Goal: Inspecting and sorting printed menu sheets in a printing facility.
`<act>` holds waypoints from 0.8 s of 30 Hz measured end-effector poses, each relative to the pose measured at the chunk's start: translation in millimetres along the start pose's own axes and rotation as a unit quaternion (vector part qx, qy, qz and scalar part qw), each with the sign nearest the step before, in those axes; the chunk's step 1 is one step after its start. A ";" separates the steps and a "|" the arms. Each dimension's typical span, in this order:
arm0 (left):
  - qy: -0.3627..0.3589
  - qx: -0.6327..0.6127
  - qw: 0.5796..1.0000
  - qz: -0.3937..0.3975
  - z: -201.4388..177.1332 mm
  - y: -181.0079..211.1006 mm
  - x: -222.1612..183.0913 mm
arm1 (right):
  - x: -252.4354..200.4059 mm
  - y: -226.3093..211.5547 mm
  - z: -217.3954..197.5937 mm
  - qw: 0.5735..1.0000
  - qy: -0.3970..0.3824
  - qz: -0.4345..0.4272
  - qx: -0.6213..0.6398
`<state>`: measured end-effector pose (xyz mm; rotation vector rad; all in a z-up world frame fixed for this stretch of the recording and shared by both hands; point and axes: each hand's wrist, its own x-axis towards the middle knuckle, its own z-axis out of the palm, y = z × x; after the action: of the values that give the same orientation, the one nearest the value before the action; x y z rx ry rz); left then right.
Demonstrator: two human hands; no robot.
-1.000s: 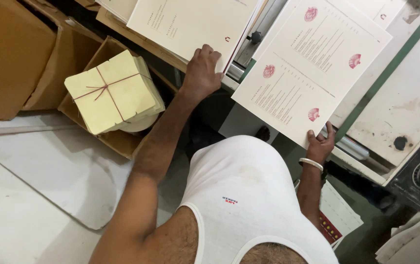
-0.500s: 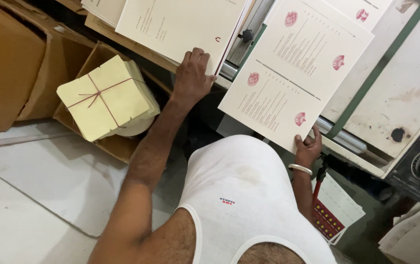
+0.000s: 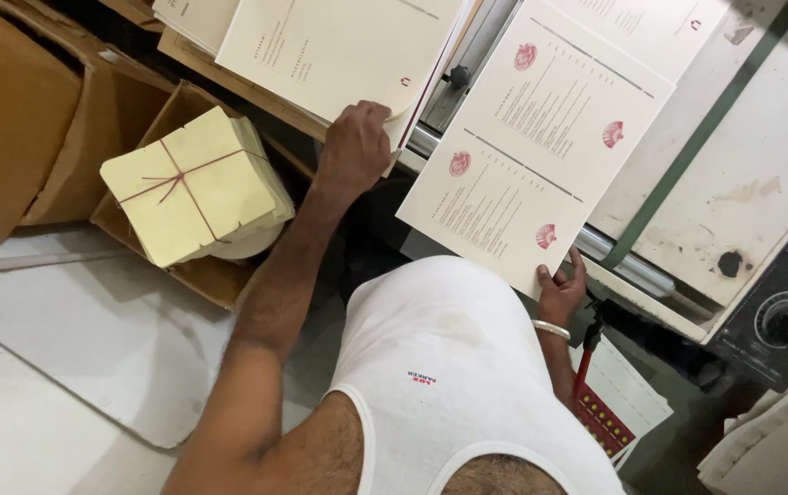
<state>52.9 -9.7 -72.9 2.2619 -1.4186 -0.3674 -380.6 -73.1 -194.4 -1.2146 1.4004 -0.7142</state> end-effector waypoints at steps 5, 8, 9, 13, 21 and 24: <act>0.097 0.058 0.985 0.128 -2.0 4.6 -10.3 | 24.3 -24.4 8.4 0.999 0.037 -0.022 -0.021; 0.103 0.036 0.986 0.123 -7.7 8.4 -14.0 | 44.0 -25.3 0.5 0.996 0.063 -0.018 -0.058; 0.090 0.012 0.991 0.097 -9.6 9.8 -12.7 | 53.7 -24.0 -2.9 0.995 0.074 -0.009 -0.068; 0.160 -0.013 0.985 0.066 4.8 -17.1 -0.2 | 81.5 -40.3 -3.6 0.992 0.067 -0.027 -0.106; 0.339 -0.012 0.938 0.074 -63.2 23.7 -11.3 | 77.9 -97.9 22.5 0.950 0.069 -0.215 -0.217; 0.267 0.086 0.939 0.199 -47.4 64.0 -21.9 | 58.6 -142.7 68.8 0.985 -0.108 -0.102 -0.084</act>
<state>14.4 -3.3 -0.1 1.9138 -1.5842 0.4818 -268.5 -155.7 -98.8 -1.5373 1.1865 -0.5914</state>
